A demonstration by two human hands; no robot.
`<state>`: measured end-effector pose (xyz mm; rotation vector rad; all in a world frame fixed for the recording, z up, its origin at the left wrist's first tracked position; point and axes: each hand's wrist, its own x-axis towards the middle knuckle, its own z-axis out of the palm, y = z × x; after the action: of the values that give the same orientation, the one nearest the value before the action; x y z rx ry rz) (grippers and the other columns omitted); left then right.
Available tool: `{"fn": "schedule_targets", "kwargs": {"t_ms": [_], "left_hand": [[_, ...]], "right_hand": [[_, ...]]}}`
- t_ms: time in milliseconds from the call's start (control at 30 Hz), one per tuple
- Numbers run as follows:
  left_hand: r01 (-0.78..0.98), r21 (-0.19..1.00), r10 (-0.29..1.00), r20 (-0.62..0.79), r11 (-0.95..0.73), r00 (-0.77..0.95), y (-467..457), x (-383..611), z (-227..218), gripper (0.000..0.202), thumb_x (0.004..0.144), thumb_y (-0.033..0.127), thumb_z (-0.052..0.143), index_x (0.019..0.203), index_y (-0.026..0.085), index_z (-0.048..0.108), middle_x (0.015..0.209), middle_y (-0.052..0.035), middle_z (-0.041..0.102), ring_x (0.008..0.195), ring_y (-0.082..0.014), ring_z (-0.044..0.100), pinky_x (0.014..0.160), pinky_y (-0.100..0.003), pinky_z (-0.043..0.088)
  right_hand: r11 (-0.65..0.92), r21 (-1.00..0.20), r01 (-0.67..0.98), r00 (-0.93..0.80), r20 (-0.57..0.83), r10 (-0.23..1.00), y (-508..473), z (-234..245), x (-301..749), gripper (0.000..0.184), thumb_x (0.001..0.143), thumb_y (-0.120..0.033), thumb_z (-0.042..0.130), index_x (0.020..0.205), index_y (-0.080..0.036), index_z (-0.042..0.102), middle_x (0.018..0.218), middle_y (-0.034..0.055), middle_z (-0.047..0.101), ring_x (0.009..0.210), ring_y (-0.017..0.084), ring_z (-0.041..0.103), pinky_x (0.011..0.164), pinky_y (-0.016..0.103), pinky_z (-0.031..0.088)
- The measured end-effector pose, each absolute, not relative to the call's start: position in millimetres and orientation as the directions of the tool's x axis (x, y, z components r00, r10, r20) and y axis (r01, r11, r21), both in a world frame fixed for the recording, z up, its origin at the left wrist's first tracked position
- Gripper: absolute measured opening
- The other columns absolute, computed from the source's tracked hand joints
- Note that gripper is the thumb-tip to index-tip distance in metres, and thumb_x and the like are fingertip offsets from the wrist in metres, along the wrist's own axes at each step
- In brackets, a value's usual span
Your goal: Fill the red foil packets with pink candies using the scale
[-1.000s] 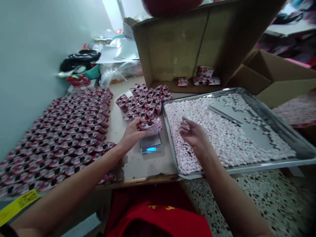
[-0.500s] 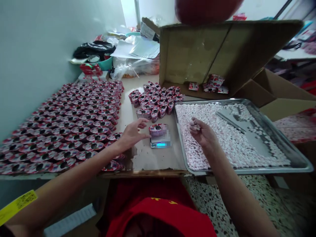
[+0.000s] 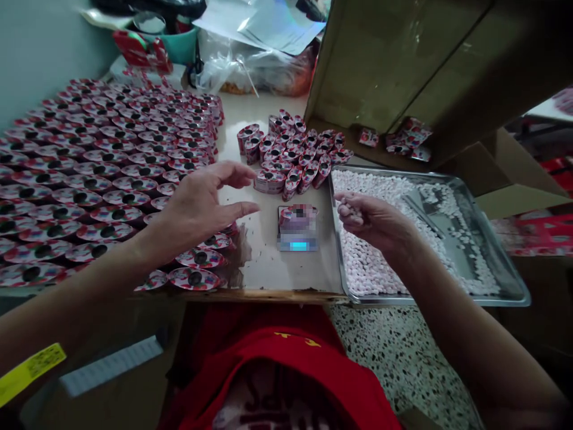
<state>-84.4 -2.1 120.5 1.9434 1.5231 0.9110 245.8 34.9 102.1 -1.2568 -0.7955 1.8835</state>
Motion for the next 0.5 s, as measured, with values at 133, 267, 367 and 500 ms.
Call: {"fn": "schedule_targets", "kwargs": {"t_ms": [133,267,367,500], "left_hand": [[0.559,0.797,0.972,0.159,-0.231,0.174,9.2,-82.2,108.8,0.050,0.078,0.039,0.085,0.122,0.022,0.072,0.112,-0.0055,0.078,0.107,-0.0239,0.072,0.104,-0.041,0.056],[0.521,0.830,0.974,0.105,-0.198,0.202,17.7,-73.9,95.3,0.047,0.078,0.035,0.084,0.121,0.022,0.071,0.108,-0.0049,0.076,0.102,-0.0223,0.072,0.098,-0.039,0.057],[0.530,0.822,0.963,0.079,-0.208,0.256,24.8,-63.6,82.6,0.046,0.078,0.033,0.083,0.121,0.022,0.070,0.109,-0.0046,0.075,0.103,-0.0223,0.071,0.096,-0.039,0.056],[0.555,0.811,0.947,-0.004,-0.185,0.322,34.9,-51.5,69.0,0.053,0.072,0.034,0.086,0.120,0.021,0.069,0.112,-0.0065,0.072,0.106,-0.0253,0.068,0.094,-0.041,0.055]], "right_hand": [[-0.492,-0.857,-0.151,-0.268,-0.444,0.855,36.3,101.2,242.7,0.019,0.078,-0.021,0.082,0.093,-0.012,0.075,0.060,-0.0019,0.058,0.046,0.003,0.033,0.039,0.013,0.026],[-0.445,-0.885,-0.140,-0.276,-0.397,0.876,40.9,103.3,237.3,0.022,0.073,-0.021,0.087,0.091,-0.014,0.076,0.065,-0.0007,0.061,0.051,0.005,0.039,0.043,0.015,0.031],[-0.433,-0.890,-0.144,-0.273,-0.385,0.882,45.2,105.2,231.2,0.024,0.072,-0.019,0.087,0.093,-0.015,0.076,0.076,0.0024,0.067,0.059,0.007,0.048,0.050,0.016,0.037],[-0.345,-0.937,-0.055,-0.336,-0.308,0.890,49.0,103.8,220.8,0.022,0.079,-0.026,0.085,0.097,-0.016,0.077,0.072,-0.0001,0.062,0.056,0.007,0.043,0.049,0.020,0.030]]}}
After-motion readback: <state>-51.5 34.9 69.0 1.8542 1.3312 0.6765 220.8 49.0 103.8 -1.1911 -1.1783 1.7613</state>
